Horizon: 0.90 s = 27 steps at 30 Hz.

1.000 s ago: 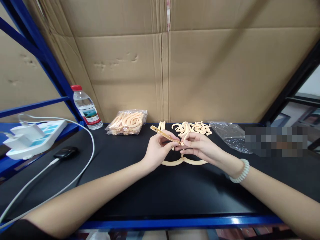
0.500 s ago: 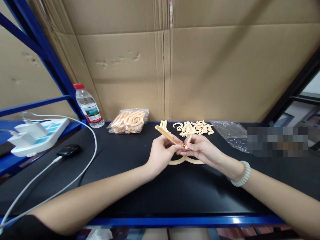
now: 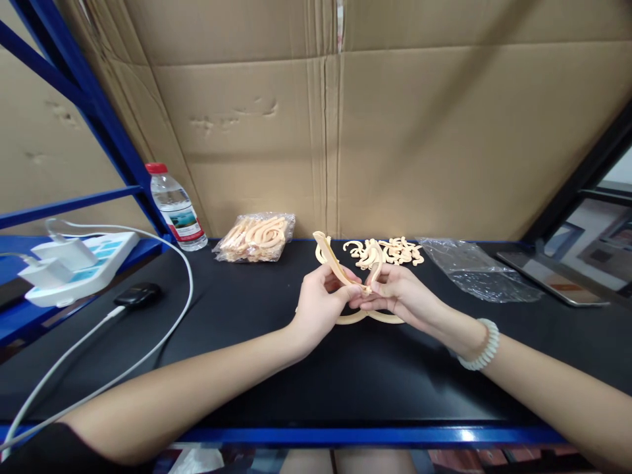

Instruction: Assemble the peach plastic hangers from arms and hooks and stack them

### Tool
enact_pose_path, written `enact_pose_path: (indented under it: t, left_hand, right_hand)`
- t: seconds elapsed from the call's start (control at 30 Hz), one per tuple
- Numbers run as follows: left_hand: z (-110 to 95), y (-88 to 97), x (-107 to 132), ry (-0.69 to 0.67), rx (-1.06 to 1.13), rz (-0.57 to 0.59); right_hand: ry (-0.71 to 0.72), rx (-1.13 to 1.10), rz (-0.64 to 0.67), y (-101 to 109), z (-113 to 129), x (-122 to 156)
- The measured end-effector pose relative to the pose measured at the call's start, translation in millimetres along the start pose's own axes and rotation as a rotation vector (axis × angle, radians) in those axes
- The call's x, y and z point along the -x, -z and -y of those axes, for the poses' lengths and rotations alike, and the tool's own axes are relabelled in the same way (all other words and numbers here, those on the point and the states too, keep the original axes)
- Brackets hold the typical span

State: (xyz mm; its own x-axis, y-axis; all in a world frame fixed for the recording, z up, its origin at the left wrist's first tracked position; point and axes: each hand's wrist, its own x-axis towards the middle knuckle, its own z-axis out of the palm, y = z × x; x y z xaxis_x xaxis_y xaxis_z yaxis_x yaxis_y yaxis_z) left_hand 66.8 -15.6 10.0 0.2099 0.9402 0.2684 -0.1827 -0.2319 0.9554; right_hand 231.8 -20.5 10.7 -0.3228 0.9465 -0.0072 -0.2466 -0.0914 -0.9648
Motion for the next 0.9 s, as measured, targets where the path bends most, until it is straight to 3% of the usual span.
enact_pose_path:
  t: [0.4, 0.67, 0.9]
  left_hand:
    - [1.6, -0.2, 1.1, 0.043, 0.07, -0.024]
    - [2.5, 2.6, -1.7, 0.049, -0.004, -0.056]
    - [-0.5, 3.7, -6.3, 0.059, 0.023, 0.018]
  right_hand:
    - [0.051, -0.011, -0.127, -6.9, -1.5, 3.5]
    - [0.047, 0.06, -0.2, -5.6, -2.2, 3.5]
    - [0.053, 0.108, -0.209, -0.3, 0.8, 1.1]
